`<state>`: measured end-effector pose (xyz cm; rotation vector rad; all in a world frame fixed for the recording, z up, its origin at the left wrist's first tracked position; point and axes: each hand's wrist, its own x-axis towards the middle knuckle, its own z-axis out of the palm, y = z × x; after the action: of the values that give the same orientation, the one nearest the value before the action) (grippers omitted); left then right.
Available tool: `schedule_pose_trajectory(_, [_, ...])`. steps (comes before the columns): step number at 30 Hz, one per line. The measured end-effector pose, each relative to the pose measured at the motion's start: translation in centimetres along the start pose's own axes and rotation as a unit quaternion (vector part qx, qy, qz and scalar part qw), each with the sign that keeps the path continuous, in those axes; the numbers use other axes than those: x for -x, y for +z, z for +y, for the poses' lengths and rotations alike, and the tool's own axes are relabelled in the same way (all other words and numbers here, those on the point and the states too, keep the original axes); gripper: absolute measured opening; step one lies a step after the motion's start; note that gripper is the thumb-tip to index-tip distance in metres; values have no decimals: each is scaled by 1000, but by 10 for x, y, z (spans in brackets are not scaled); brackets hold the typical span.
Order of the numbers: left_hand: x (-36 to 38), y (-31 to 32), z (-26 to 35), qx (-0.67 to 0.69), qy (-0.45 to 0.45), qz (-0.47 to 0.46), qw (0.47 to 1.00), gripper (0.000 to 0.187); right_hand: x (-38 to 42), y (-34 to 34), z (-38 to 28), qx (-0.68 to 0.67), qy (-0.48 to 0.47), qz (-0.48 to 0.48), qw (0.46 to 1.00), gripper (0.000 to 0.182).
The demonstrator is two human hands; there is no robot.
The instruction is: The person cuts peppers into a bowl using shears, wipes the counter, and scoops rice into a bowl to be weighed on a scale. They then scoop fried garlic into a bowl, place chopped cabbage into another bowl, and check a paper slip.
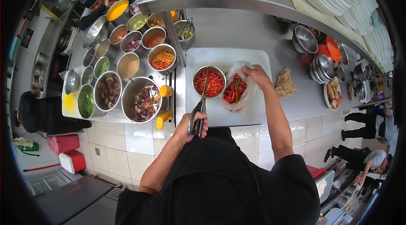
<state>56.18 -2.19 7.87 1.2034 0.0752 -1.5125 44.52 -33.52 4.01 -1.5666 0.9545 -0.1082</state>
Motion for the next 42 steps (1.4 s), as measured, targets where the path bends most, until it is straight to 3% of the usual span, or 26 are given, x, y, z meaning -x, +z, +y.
schedule_pose_trajectory(1, [0,-1,0,1,1,1,1000,33,7,1,-6,-86,-37,5,996,26])
schedule_pose_trajectory(2, [-1,-2,-1,4,2,-4,1000,33,13,2,-12,-86,-37,3,996,26])
schedule_pose_trajectory(5, [-1,-4,-2,5,0,-9,1000,33,22,3,-17,-174,21,54,983,28])
schedule_pose_trajectory(8, [1,-1,0,8,4,-8,1000,34,11,-2,-5,-89,2,94,992,32])
schedule_pose_trajectory(11, [0,-2,0,10,2,-5,1000,34,8,-1,-4,-26,51,61,996,47])
schedule_pose_trajectory(13, [0,-2,0,9,-2,-5,1000,34,14,8,-9,61,99,82,990,75])
schedule_pose_trajectory(16, [1,-2,1,2,-1,-1,1000,34,22,7,-27,127,138,30,982,82])
schedule_pose_trajectory(20, [0,-2,0,-2,4,-3,1000,34,22,5,-21,140,100,-19,985,80])
schedule_pose_trajectory(22, [0,-2,0,-1,6,-5,1000,34,13,7,-2,-32,70,30,997,64])
schedule_pose_trajectory(29, [-1,-3,0,-3,6,-3,1000,33,-2,2,19,22,129,-5,991,63])
schedule_pose_trajectory(31, [-1,-2,-1,0,7,-2,1000,32,-3,11,26,162,25,179,970,61])
schedule_pose_trajectory(35, [1,-2,0,-5,8,3,1000,33,35,16,-2,150,-80,222,960,58])
schedule_pose_trajectory(37, [1,-2,0,-8,10,0,1000,33,43,16,-2,230,-320,277,876,45])
schedule_pose_trajectory(38, [0,-2,-1,-6,11,0,1000,33,48,18,-2,230,-320,276,877,45])
schedule_pose_trajectory(40, [-1,-2,-2,-6,10,-1,1000,33,62,25,-4,355,-325,180,858,31])
schedule_pose_trajectory(42, [-1,-2,-1,-15,0,2,1000,33,69,29,7,370,-272,187,868,27])
